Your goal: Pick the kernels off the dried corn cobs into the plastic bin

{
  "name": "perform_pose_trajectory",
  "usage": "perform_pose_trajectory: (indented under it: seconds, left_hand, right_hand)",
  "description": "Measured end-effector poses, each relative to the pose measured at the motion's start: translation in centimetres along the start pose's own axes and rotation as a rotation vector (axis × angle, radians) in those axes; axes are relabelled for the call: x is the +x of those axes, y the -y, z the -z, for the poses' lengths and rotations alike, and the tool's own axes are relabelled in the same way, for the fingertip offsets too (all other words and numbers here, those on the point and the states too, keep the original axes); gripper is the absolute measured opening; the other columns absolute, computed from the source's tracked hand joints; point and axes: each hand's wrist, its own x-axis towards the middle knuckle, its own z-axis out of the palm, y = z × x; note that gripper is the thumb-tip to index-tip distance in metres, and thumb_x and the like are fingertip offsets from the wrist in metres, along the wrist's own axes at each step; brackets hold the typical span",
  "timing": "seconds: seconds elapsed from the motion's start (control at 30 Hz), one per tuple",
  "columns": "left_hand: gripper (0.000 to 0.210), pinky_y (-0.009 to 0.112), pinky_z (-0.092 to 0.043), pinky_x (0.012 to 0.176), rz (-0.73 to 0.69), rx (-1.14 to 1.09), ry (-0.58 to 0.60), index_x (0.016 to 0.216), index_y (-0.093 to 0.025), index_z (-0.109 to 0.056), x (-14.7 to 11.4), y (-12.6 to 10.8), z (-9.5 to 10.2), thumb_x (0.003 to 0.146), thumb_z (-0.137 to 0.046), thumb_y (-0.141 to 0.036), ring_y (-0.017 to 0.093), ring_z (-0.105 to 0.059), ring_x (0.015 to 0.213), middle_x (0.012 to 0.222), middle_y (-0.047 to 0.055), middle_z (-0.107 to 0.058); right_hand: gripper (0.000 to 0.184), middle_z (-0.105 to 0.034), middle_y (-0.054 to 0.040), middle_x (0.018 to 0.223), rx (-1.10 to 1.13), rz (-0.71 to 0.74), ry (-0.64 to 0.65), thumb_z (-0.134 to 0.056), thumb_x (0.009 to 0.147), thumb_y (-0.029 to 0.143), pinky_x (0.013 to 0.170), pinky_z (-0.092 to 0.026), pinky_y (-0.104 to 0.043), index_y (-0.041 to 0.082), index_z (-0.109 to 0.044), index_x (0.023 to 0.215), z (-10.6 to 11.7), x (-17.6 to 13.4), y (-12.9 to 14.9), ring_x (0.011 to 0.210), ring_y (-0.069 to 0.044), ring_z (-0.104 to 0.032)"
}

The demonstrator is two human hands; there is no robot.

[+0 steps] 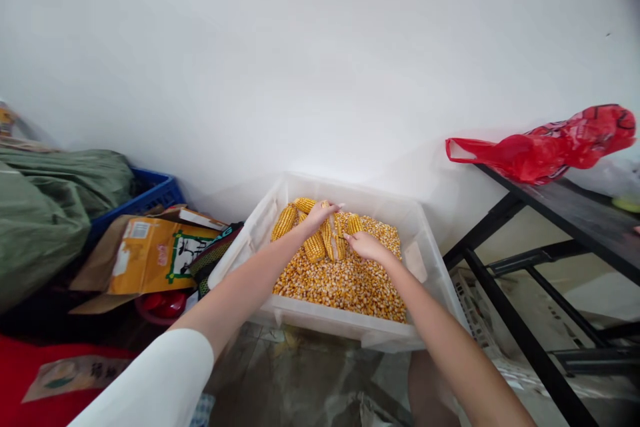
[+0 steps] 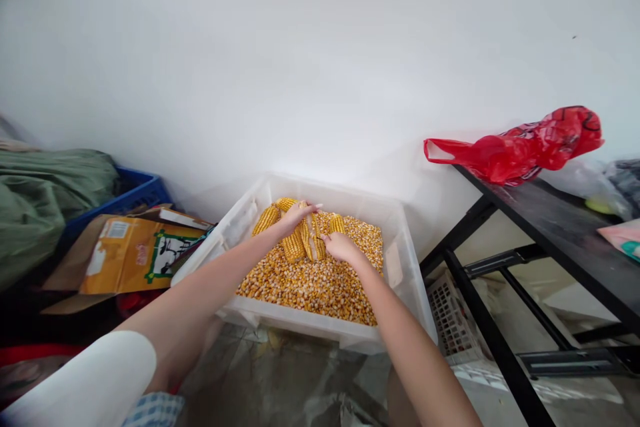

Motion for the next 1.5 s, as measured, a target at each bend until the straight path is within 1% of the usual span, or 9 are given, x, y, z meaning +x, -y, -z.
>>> perform_pose_trajectory:
  seconds: [0.13, 0.27, 0.5, 0.7, 0.83, 1.1, 1.27, 1.4, 1.5]
  left_hand:
    - [0.033, 0.028, -0.042, 0.060, 0.099, -0.086, -0.125, 0.054, -0.016, -0.052, 0.5, 0.0, 0.0, 0.068, -0.056, -0.046, 0.015, -0.052, 0.054, 0.053, 0.005, -0.058]
    - [0.024, 0.029, -0.042, 0.053, 0.145, -0.171, -0.266, 0.054, -0.019, -0.049, 1.9, -2.0, 1.3, 0.069, -0.051, -0.037, 0.017, -0.052, 0.047, 0.046, 0.005, -0.055]
    - [0.026, 0.030, -0.042, 0.051, 0.078, -0.114, -0.306, 0.054, -0.019, -0.049, 3.0, -4.5, 4.6, 0.068, -0.049, -0.041, 0.018, -0.054, 0.044, 0.044, 0.005, -0.056]
    - [0.027, 0.031, -0.042, 0.050, 0.041, -0.078, -0.348, 0.053, -0.019, -0.049, 3.2, -4.9, 5.9, 0.068, -0.047, -0.041, 0.018, -0.053, 0.043, 0.044, 0.004, -0.055]
    - [0.023, 0.030, -0.041, 0.050, 0.001, -0.020, -0.380, 0.054, -0.019, -0.048, 3.3, -4.8, 5.9, 0.069, -0.044, -0.036, 0.018, -0.053, 0.042, 0.044, 0.004, -0.055]
    - [0.022, 0.026, -0.039, 0.048, -0.061, 0.198, -0.282, 0.051, -0.017, -0.047, 3.9, -5.8, 3.4, 0.068, -0.040, -0.028, 0.016, -0.051, 0.041, 0.043, 0.004, -0.053]
    - [0.023, 0.025, -0.039, 0.048, -0.054, 0.184, -0.311, 0.051, -0.018, -0.045, 3.3, -5.6, 3.8, 0.070, -0.039, -0.030, 0.015, -0.051, 0.042, 0.043, 0.003, -0.052]
    - [0.023, 0.027, -0.042, 0.050, -0.031, 0.141, -0.334, 0.054, -0.019, -0.046, 2.3, -5.4, 4.6, 0.071, -0.038, -0.031, 0.016, -0.052, 0.044, 0.045, 0.002, -0.053]
    - [0.021, 0.028, -0.043, 0.050, -0.024, 0.111, -0.339, 0.055, -0.020, -0.045, 1.7, -5.4, 5.0, 0.072, -0.038, -0.031, 0.016, -0.053, 0.045, 0.047, 0.003, -0.053]
  right_hand:
    - [0.051, -0.062, -0.0074, 0.065, 0.028, 0.030, -0.022, -0.025, 0.093, 0.044, 0.063, -0.040, -0.025, 0.013, -0.062, 0.076, -0.3, 0.2, -0.1, 0.056, -0.016, -0.057]
    - [0.046, -0.064, -0.0065, 0.078, 0.112, 0.138, -0.105, -0.024, 0.093, 0.041, 0.067, -0.040, -0.024, 0.015, -0.060, 0.083, -0.5, -0.1, 1.2, 0.069, -0.016, -0.058]
    - [0.042, -0.064, -0.0085, 0.089, 0.089, 0.291, -0.164, -0.023, 0.094, 0.038, 0.071, -0.038, -0.023, 0.015, -0.058, 0.092, -0.9, 1.2, 3.8, 0.081, -0.016, -0.058]
    - [0.045, -0.066, -0.0094, 0.086, -0.051, 0.337, -0.130, -0.025, 0.094, 0.037, 0.064, -0.037, -0.023, 0.015, -0.062, 0.084, 1.4, 2.4, 5.2, 0.075, -0.017, -0.059]
    - [0.044, -0.066, -0.0109, 0.089, -0.094, 0.332, -0.157, -0.025, 0.094, 0.036, 0.067, -0.037, -0.023, 0.014, -0.063, 0.086, 1.4, 2.8, 5.5, 0.079, -0.018, -0.060]
    - [0.046, -0.065, -0.0111, 0.091, 0.053, 0.241, -0.230, -0.021, 0.095, 0.038, 0.070, -0.038, -0.023, 0.013, -0.059, 0.092, -0.9, 2.8, 4.1, 0.084, -0.017, -0.060]
    - [0.045, -0.065, -0.0111, 0.090, 0.075, 0.227, -0.215, -0.021, 0.094, 0.039, 0.069, -0.038, -0.024, 0.014, -0.058, 0.091, -1.5, 2.9, 4.4, 0.083, -0.018, -0.060]
    - [0.039, -0.064, -0.0100, 0.090, 0.129, 0.256, -0.158, -0.023, 0.094, 0.036, 0.073, -0.039, -0.025, 0.016, -0.056, 0.088, -0.8, 2.4, 4.5, 0.084, -0.018, -0.059]
    - [0.035, -0.063, -0.0082, 0.079, 0.150, 0.261, -0.092, -0.028, 0.091, 0.038, 0.073, -0.040, -0.029, 0.018, -0.052, 0.073, 1.0, 0.5, 4.8, 0.078, -0.020, -0.058]
